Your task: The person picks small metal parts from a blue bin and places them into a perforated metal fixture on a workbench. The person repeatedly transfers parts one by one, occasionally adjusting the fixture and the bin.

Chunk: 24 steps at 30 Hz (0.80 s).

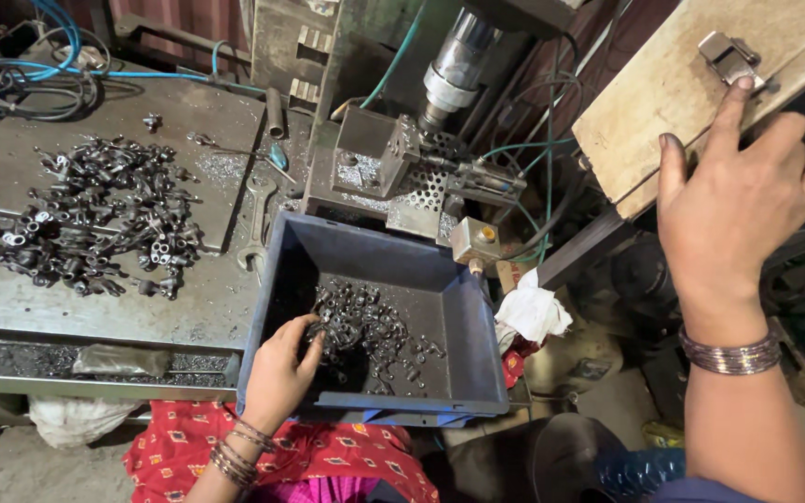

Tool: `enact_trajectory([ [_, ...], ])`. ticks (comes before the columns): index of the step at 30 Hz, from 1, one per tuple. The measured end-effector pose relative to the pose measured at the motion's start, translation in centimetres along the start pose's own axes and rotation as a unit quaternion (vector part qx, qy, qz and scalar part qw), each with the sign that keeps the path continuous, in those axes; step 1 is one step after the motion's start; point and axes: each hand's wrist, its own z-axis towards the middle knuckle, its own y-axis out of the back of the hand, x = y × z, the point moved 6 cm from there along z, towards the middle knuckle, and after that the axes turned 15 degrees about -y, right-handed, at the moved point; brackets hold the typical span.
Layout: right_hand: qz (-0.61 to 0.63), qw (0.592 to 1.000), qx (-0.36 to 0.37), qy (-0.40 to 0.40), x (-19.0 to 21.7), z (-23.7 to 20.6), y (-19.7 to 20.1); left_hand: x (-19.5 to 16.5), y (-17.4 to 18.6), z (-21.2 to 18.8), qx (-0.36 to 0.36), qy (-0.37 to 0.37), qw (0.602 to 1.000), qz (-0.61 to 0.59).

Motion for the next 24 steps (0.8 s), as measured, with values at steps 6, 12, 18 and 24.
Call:
enact_trajectory([
  [6, -0.006, 0.999, 0.033, -0.012, -0.3, -1.0, 0.2, 0.1, 0.0, 0.2, 0.001, 0.009, 1.000, -0.004],
  [12, 0.010, 1.000, 0.021, 0.021, 1.2, -2.0, 3.3, 0.1, 0.0, 0.1, 0.007, 0.019, 1.000, -0.003],
  [18, 0.149, 0.983, 0.034, 0.101, 8.0, -5.5, 8.1, 0.0, 0.0, -0.1, -0.004, -0.010, 1.000, 0.011],
  [24, 0.442, 0.860, 0.248, 0.059, 17.8, -12.0, 8.1, 0.7, -0.5, -0.2, 0.047, 0.006, 0.999, 0.005],
])
